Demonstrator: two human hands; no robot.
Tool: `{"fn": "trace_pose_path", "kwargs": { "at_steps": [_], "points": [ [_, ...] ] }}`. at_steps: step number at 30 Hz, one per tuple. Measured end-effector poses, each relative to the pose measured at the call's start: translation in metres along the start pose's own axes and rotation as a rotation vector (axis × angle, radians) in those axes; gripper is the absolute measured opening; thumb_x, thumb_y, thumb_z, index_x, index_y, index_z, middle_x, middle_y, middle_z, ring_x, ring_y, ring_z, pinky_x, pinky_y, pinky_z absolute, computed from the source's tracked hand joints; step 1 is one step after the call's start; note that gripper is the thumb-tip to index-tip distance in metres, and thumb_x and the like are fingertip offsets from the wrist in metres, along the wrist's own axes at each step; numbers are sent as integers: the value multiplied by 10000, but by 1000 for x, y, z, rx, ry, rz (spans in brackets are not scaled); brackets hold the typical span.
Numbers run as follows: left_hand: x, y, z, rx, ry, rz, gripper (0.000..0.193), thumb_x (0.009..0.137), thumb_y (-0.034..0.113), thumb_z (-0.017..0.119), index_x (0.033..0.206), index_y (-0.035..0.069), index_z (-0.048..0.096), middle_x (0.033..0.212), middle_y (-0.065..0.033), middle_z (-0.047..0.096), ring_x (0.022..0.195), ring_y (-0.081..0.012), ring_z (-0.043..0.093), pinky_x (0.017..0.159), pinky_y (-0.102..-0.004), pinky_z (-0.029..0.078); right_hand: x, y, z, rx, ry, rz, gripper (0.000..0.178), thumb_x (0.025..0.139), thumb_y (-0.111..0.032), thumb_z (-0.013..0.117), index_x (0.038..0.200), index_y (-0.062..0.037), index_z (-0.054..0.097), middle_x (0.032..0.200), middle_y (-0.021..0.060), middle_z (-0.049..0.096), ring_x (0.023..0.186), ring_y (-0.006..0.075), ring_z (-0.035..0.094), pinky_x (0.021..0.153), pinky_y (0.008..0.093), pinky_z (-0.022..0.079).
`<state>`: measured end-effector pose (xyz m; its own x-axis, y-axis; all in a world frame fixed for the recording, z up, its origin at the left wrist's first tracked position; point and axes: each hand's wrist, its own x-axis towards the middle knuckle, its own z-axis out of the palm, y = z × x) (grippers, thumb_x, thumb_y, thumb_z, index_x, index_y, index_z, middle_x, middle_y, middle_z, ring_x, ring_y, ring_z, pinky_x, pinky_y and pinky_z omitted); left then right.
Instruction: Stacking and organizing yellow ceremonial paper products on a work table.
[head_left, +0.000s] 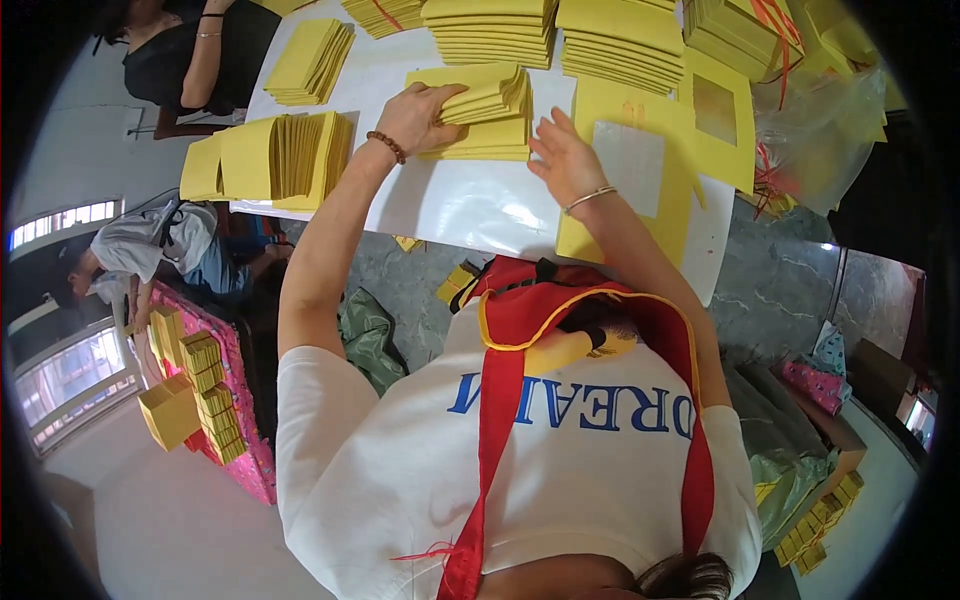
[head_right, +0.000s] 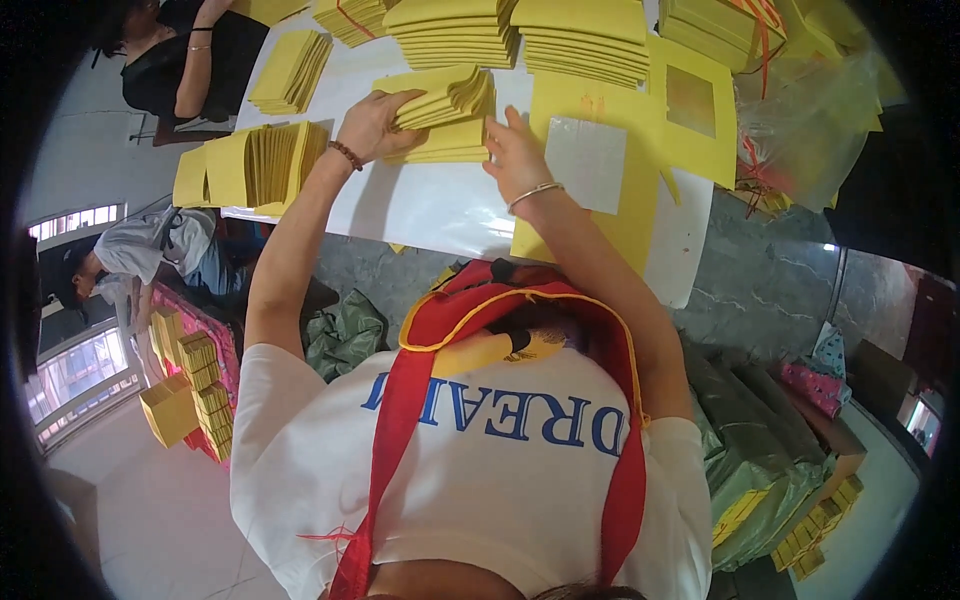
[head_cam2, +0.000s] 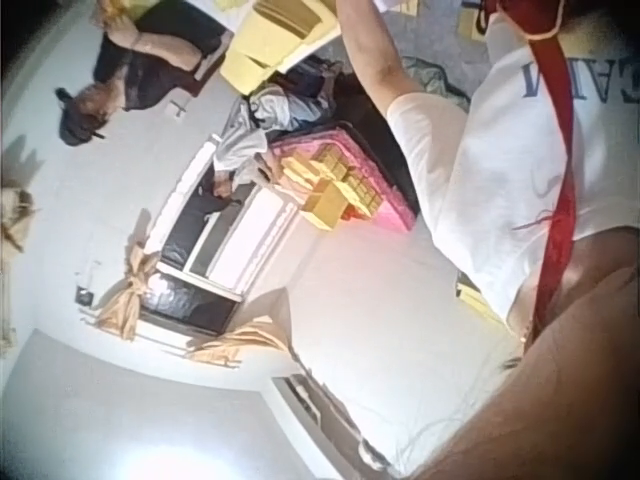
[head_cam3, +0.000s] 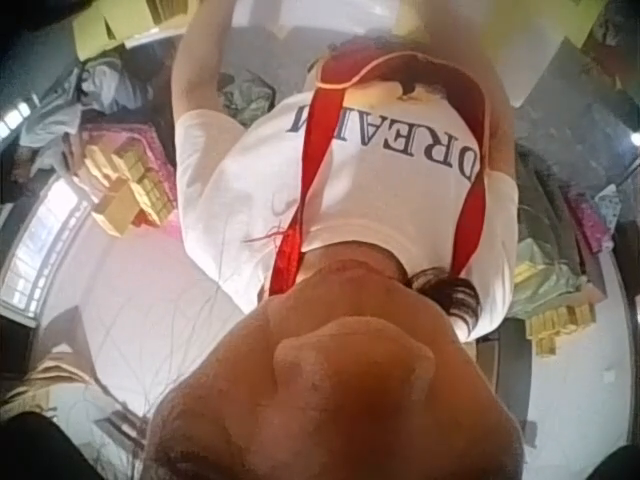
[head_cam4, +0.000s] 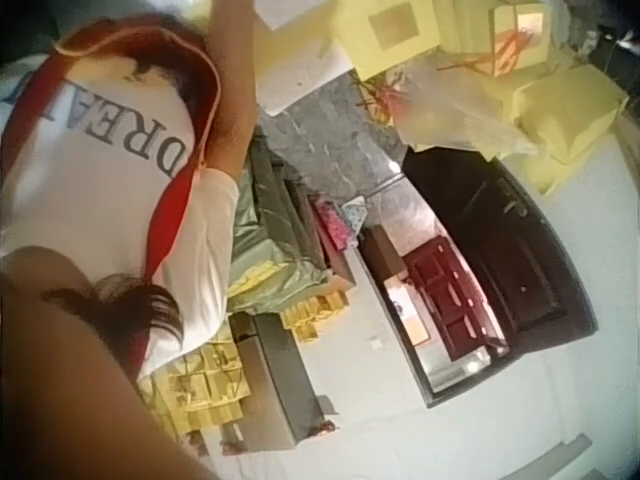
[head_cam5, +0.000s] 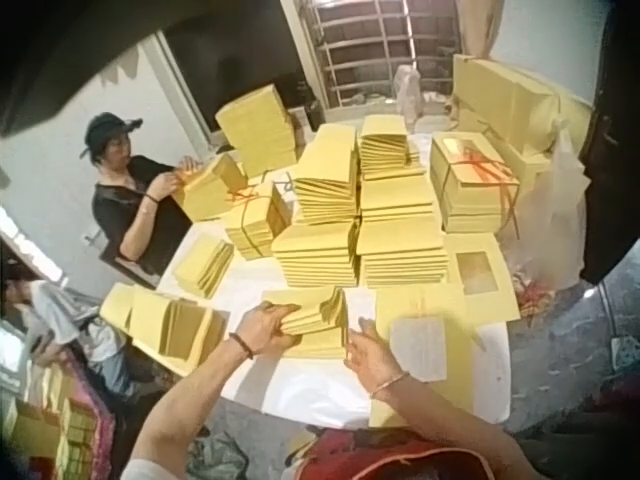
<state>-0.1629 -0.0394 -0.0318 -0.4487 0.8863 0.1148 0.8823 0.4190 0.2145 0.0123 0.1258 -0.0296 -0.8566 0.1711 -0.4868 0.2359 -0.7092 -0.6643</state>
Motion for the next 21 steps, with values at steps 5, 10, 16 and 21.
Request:
{"fn": "trace_pose_path", "kwargs": {
  "at_steps": [5, 10, 16, 21],
  "points": [
    [7, -4, -10, -34, -72, -149, 498, 701, 356, 664, 1154, 163, 588, 804, -136, 628, 791, -305, 587, 725, -387, 488, 21, 49, -11, 120, 51, 118, 710, 916, -558, 275, 1451, -127, 98, 1520, 102, 76, 1400, 265, 68, 1099, 473, 69],
    [11, -14, -9, -50, -69, -118, 501, 708, 365, 652, 1154, 146, 586, 785, -159, 616, 787, -317, 590, 719, -396, 483, 11, 39, -2, 215, 83, 56, 766, 903, -583, 295, 1456, -112, 50, 1523, 117, 42, 1400, 274, 67, 1099, 480, 53],
    [14, -14, -11, -80, -106, -141, 501, 708, 370, 631, 1148, 135, 587, 806, -174, 624, 806, -334, 589, 724, -412, 478, 5, 17, 6, 172, -84, -71, 820, 884, -634, 296, 1459, -128, 3, 1519, 143, 8, 1400, 281, 51, 1103, 479, 38],
    [14, -14, -11, -106, -110, -127, 473, 718, 356, 607, 1137, 136, 593, 810, -182, 628, 807, -337, 590, 727, -411, 478, 9, 10, 9, 334, -168, -68, 820, 885, -628, 321, 1459, -132, 9, 1516, 151, -4, 1399, 289, 43, 1107, 476, 52]
  ]
}}
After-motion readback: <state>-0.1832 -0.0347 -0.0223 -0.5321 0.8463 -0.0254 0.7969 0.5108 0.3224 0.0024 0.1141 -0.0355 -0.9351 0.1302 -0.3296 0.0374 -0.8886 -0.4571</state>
